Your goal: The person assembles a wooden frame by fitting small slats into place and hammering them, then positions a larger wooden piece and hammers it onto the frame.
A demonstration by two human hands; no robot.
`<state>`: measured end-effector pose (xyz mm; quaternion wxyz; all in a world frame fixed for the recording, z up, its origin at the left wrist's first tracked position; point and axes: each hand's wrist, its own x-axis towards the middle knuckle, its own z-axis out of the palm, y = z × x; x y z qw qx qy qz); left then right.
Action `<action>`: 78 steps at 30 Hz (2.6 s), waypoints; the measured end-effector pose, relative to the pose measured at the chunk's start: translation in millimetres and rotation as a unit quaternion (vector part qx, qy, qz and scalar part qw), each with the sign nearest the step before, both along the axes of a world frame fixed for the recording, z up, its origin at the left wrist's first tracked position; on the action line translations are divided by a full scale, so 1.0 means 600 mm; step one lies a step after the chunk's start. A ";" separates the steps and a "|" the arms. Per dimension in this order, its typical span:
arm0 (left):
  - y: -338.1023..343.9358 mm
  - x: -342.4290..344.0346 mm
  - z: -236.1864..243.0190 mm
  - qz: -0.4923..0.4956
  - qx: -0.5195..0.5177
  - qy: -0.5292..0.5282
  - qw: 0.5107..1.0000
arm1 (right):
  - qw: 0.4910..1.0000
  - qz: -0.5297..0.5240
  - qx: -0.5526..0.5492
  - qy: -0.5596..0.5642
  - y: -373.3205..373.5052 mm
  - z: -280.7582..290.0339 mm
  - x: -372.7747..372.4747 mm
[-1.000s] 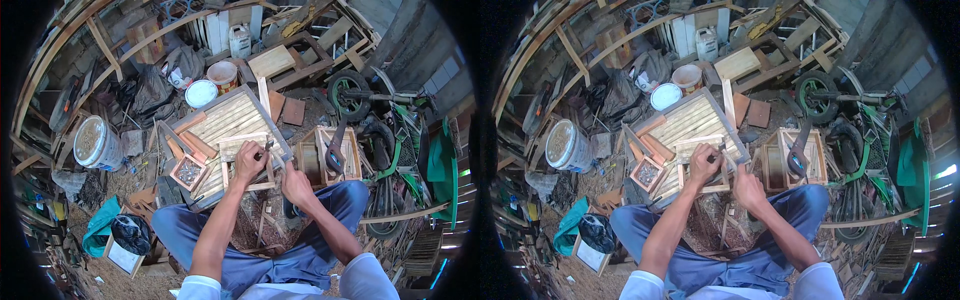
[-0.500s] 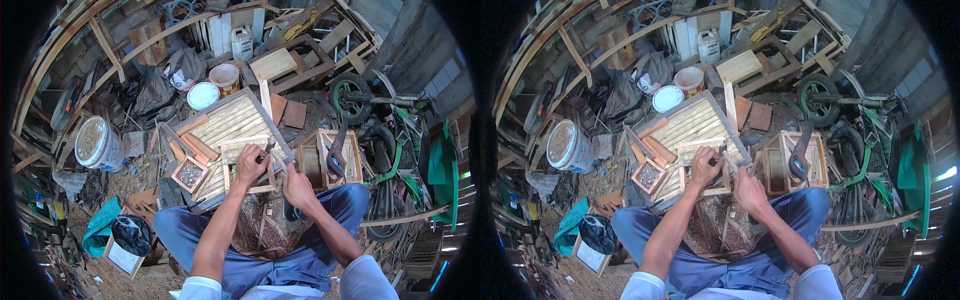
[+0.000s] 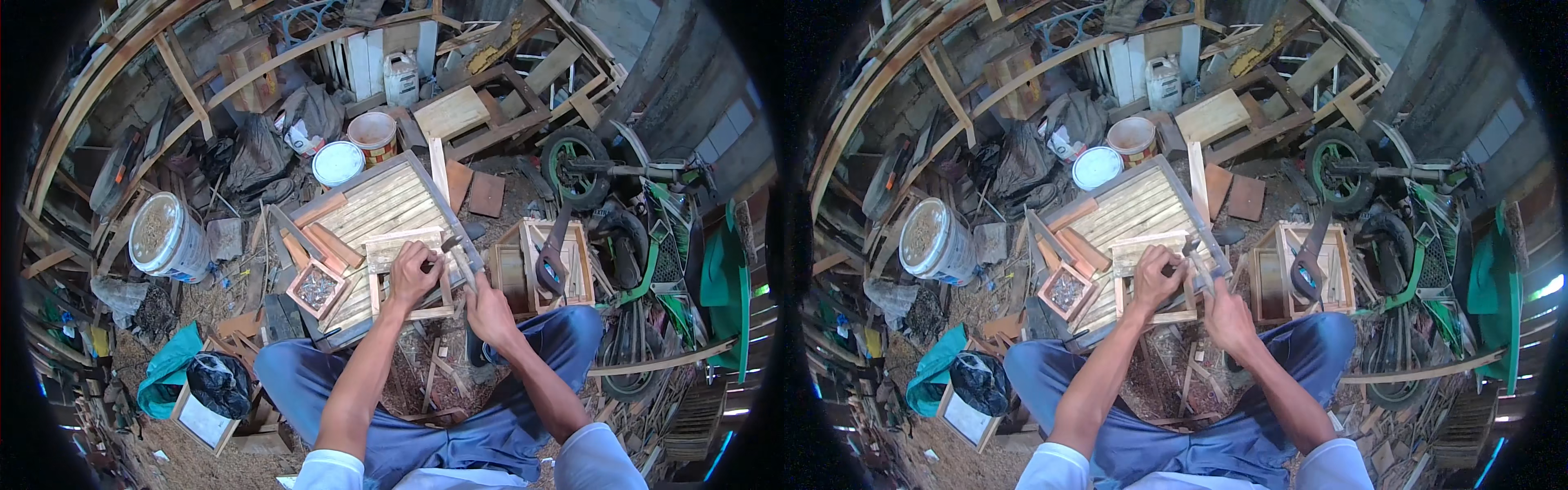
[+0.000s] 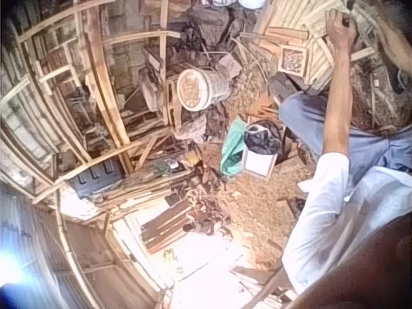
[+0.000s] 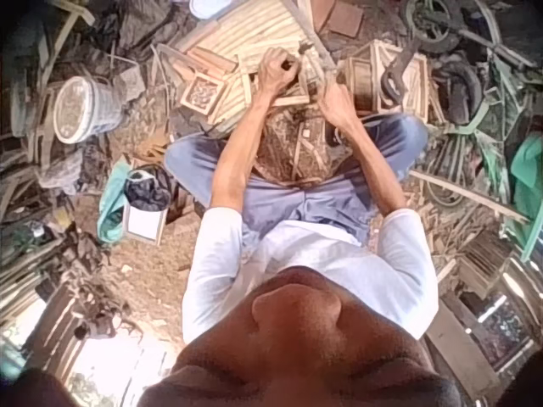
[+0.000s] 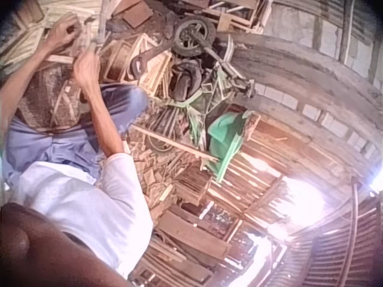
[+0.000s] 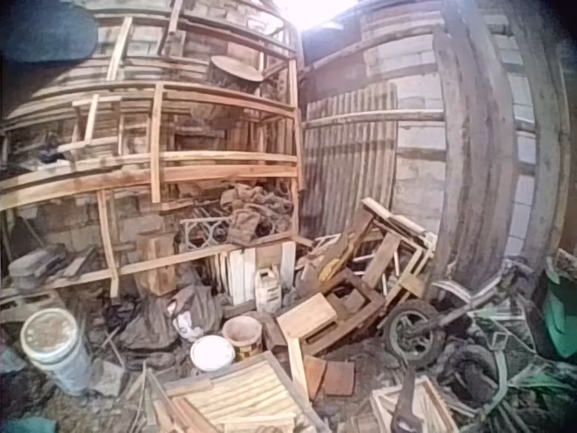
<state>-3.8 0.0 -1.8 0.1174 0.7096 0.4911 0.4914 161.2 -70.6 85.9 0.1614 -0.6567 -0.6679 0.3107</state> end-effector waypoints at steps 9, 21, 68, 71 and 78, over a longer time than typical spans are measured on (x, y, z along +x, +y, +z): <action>0.006 -0.018 0.030 -0.095 -0.036 -0.031 0.994 | 0.992 -0.073 0.033 0.093 0.015 -0.040 0.032; 0.082 -0.044 0.040 0.111 -0.039 0.087 0.989 | 0.965 -0.104 0.096 0.219 0.035 -0.075 0.019; 0.029 -0.059 0.057 0.093 -0.072 0.095 0.989 | 0.952 -0.136 0.034 0.270 0.073 -0.118 -0.035; 0.082 -0.025 0.039 0.070 -0.016 0.137 0.988 | 0.954 -0.135 0.026 0.265 0.073 -0.118 -0.032; 0.099 -0.011 0.020 0.073 -0.153 0.195 0.966 | 0.970 -0.116 0.034 0.212 0.066 -0.090 -0.021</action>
